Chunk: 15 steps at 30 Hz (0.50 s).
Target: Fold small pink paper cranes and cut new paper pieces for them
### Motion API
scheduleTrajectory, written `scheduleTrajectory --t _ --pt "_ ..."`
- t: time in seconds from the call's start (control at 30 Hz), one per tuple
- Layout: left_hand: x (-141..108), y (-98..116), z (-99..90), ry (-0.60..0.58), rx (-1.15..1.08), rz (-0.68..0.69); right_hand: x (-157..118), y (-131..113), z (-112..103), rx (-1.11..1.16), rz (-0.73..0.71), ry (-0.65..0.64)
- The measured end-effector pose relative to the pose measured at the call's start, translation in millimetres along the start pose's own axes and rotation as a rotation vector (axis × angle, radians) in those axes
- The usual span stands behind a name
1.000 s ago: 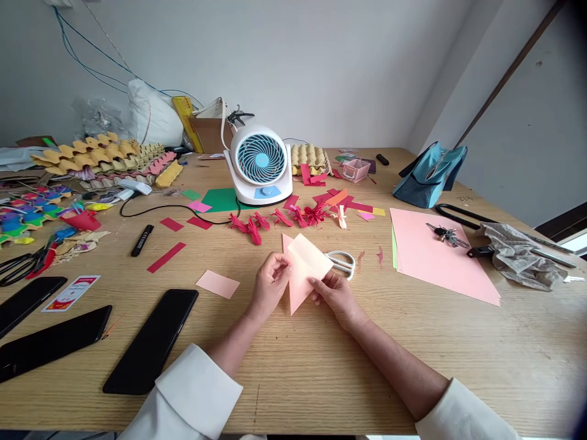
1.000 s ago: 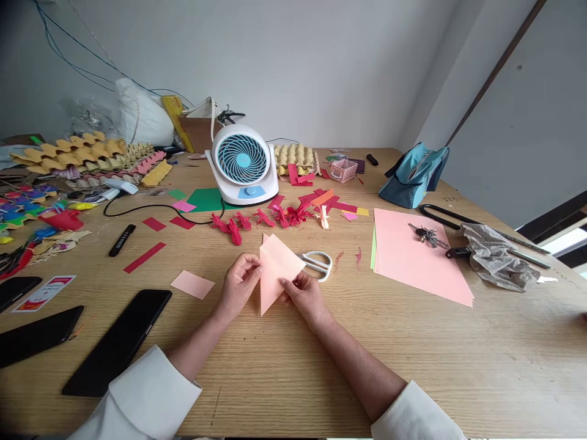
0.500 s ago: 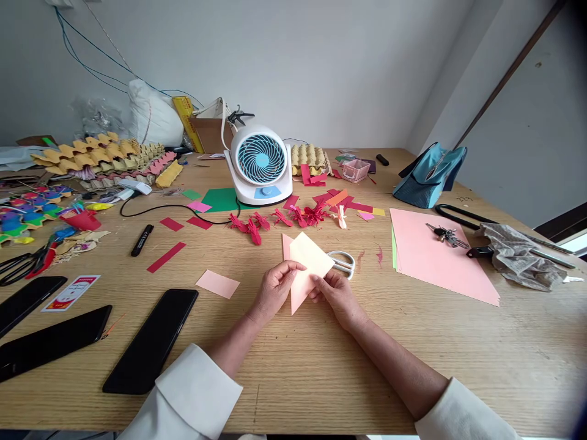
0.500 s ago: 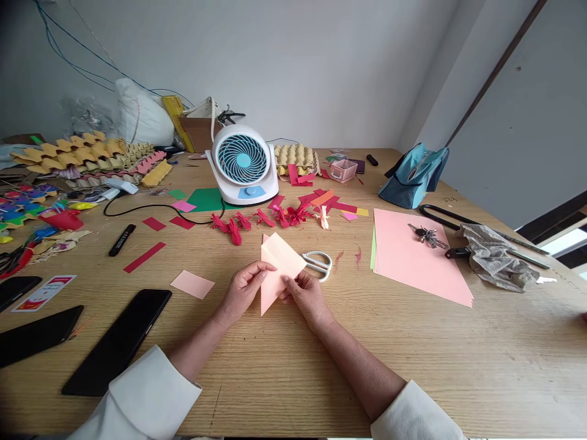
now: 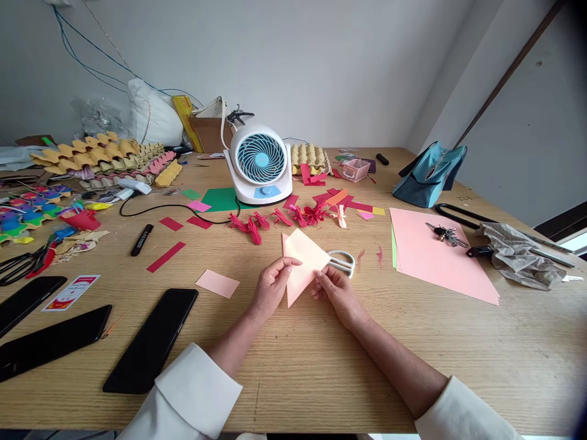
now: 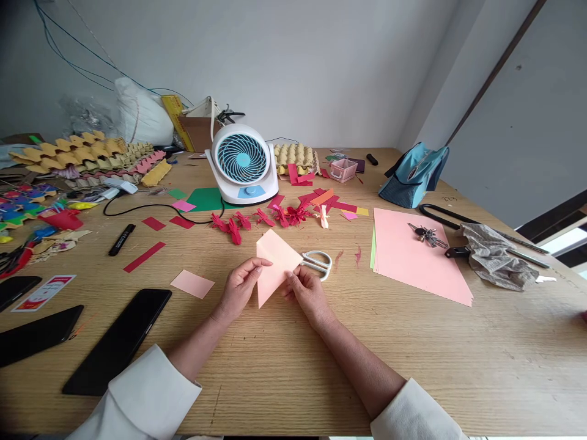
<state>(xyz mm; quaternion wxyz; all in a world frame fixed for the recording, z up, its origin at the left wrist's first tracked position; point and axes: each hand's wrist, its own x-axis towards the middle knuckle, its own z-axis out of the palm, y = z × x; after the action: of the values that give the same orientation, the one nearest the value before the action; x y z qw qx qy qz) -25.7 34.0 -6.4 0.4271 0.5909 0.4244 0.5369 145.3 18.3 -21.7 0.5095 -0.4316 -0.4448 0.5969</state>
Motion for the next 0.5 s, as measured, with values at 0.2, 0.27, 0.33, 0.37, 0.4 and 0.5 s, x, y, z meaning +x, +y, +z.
scheduleTrajectory --t 0.2,0.27,0.33,0.37,0.4,0.5 --pt "11 -8 -16.1 0.279 -0.154 -0.096 7 -9 -25 -0.366 -0.274 0.107" --pt "15 -10 -21.8 0.35 -0.274 -0.129 9 -13 -35 -0.579 -0.36 0.17" --pt "19 -12 -26.3 0.408 -0.389 -0.152 10 -16 -45 -0.78 -0.436 0.226" --pt "21 -12 -27.9 0.433 -0.43 -0.161 11 -16 -49 -0.875 -0.468 0.243" --pt "23 -13 -29.3 0.455 -0.46 -0.17 12 -15 -52 -0.968 -0.492 0.251" --pt "27 -16 -31.7 0.493 -0.483 -0.188 16 -8 -60 -1.211 -0.504 0.241"
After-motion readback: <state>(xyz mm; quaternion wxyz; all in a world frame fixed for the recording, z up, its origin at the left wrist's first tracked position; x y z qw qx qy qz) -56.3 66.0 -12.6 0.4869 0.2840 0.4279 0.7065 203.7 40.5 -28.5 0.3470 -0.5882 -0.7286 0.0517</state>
